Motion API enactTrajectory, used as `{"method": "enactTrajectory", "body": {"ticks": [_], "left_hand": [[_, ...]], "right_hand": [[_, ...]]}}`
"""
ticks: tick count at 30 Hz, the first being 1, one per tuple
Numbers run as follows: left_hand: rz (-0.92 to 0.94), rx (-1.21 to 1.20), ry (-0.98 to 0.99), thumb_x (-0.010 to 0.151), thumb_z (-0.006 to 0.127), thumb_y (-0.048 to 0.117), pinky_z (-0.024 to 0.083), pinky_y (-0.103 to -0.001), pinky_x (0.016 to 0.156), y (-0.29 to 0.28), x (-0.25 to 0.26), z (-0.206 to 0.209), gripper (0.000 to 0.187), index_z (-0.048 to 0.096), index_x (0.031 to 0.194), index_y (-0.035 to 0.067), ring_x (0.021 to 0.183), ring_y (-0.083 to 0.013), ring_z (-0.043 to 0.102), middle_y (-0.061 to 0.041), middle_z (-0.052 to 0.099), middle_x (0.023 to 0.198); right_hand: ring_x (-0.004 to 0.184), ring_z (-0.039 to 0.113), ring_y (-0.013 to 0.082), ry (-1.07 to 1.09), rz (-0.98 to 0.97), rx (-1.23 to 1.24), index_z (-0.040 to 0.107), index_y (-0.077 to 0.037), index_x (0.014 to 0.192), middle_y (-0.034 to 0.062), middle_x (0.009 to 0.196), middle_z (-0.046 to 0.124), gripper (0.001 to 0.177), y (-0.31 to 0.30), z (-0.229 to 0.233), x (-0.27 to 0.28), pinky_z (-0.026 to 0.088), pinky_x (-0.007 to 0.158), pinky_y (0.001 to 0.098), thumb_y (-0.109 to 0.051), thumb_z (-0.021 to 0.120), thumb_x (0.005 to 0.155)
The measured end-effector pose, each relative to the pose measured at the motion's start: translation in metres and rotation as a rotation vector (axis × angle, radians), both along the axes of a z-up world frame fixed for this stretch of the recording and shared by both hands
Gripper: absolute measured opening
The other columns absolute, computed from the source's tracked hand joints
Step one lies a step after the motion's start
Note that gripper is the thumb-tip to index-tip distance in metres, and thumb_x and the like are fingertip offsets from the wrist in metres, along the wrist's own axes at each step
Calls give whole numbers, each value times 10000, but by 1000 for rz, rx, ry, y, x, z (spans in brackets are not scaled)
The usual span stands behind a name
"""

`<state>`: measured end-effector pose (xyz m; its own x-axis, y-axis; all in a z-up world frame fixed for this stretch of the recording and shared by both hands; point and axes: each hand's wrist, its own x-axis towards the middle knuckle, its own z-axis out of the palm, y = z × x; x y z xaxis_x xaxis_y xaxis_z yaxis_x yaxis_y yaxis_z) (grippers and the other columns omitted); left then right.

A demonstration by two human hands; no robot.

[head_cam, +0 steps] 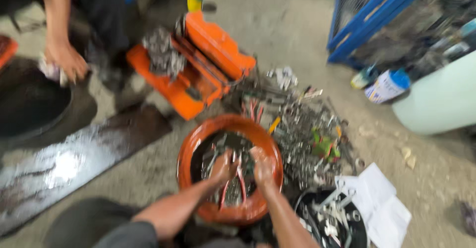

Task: The person sits on the floor and scrubs various metal tools, including wrenches and pliers, in a basin of dark liquid using a cloth. The person repeatedly dips, scrubs, and rinses the tools, then places them into a nearby black bucket.

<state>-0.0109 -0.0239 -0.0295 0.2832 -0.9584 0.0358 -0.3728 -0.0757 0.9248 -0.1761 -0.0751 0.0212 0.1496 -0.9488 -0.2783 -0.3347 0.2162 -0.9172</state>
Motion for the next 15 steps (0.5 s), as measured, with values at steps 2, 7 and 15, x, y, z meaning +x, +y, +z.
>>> {"method": "enactTrajectory", "body": {"ticks": [2, 7, 15], "left_hand": [[-94, 269, -4, 886, 748, 344, 549, -503, 788, -13, 1, 4, 445, 579, 1155, 33, 926, -384, 695, -226, 701, 989], [-94, 277, 71, 823, 795, 290, 566, -439, 837, -20, 4, -2, 355, 689, 1062, 49, 923, -338, 740, -189, 739, 978], [-201, 426, 161, 766, 810, 340, 606, -394, 813, -25, 12, 51, 441, 702, 1093, 63, 896, -274, 789, -170, 780, 977]], "right_hand": [[921, 526, 149, -755, 45, -163, 621, -90, 1151, 1, 1004, 549, 255, -14, -23, -17, 468, 854, 349, -318, 541, 1070], [1043, 641, 211, 277, -50, -105, 684, -58, 1112, 65, 1105, 695, 242, 4, -29, -47, 494, 920, 338, -138, 712, 886], [1008, 697, 262, 398, 60, -412, 772, -82, 1003, 110, 1060, 726, 140, 28, 64, -9, 526, 916, 376, -154, 782, 884]]}}
